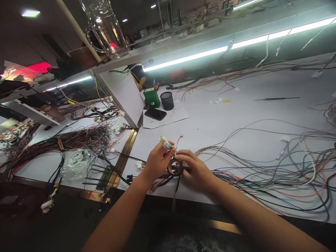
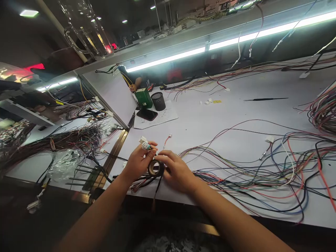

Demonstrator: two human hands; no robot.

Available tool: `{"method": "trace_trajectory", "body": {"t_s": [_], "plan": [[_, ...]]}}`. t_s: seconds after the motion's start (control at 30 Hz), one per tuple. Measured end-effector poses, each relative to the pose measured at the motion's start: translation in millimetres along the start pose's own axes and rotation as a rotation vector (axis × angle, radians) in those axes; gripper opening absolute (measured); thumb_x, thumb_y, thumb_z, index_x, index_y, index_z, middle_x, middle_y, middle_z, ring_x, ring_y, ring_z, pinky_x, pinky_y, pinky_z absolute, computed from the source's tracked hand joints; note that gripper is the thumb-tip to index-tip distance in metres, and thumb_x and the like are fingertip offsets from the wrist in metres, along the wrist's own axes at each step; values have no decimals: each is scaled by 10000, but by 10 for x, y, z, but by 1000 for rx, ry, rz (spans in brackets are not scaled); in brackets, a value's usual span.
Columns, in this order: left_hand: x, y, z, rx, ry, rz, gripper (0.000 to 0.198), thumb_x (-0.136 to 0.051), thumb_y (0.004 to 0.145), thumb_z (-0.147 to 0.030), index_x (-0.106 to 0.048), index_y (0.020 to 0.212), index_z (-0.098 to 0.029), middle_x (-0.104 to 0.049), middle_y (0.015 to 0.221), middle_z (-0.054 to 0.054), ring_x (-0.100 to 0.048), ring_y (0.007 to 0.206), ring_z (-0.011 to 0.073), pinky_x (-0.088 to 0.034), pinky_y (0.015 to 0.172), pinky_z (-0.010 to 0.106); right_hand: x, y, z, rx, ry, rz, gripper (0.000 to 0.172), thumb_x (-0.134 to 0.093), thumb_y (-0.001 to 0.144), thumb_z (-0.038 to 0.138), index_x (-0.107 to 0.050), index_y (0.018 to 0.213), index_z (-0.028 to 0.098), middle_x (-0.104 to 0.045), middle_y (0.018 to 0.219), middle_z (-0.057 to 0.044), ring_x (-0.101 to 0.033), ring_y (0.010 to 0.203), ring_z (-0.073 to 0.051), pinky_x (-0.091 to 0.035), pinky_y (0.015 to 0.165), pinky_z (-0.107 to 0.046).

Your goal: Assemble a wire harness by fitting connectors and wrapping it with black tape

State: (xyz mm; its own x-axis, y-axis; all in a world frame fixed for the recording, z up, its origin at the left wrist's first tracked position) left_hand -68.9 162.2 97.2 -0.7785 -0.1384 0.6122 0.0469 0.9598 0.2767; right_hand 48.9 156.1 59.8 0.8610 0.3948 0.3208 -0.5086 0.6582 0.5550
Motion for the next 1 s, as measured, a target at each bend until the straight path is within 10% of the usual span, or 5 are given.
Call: {"method": "trace_trajectory", "body": {"t_s": [0.2,0.37,0.57,0.87,1.0], "plan": [[0,-162,164,219,-294,-82,263,-497,923,-380,-684,914,-195,-719,904,48,-633,856,187,-474,836,301,158,-48,-186,-228,55,-82,271,-436,876,125,-551,1093,241,-647,1071,-48,-608,979,-198,-489,853,-370],[-140,-90,-202,-51,-243,150,261,-488,925,-343,-709,906,-204,-699,1033,81,-599,1056,216,-406,997,357,52,73,-772,-628,129,107,384,-611,730,164,-566,1110,191,-687,916,-32,-654,789,-209,-510,673,-305],[-208,119,-325,-366,136,137,249,-426,944,-313,-642,942,-189,-675,787,50,-603,716,169,-467,735,309,-18,208,-674,-540,86,147,327,-563,760,159,-589,1081,214,-662,922,-20,-629,756,-181,-492,695,-302],[-110,154,65,35,57,-40,252,-414,961,-389,-562,881,-201,-661,782,9,-601,608,121,-473,615,246,21,-77,70,-45,-175,-17,446,-445,776,63,-549,1155,274,-562,1224,-63,-570,1053,-212,-468,889,-382],[-30,-4,157,116,-196,-145,251,-396,970,-387,-552,944,-192,-698,767,17,-639,643,131,-516,668,267,253,-129,-297,-292,-68,-112,374,-430,771,69,-538,1085,240,-659,1014,-29,-622,938,-185,-492,817,-328]]}}
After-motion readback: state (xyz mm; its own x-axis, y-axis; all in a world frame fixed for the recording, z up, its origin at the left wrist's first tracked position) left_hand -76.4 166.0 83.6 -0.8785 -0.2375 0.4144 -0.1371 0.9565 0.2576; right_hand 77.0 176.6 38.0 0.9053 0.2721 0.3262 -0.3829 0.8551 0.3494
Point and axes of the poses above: each hand's wrist, its own y-axis towards the middle knuckle, its own x-axis out of the back of the hand, z = x × y, the point moved 10 cm from there along y, towards the middle knuckle
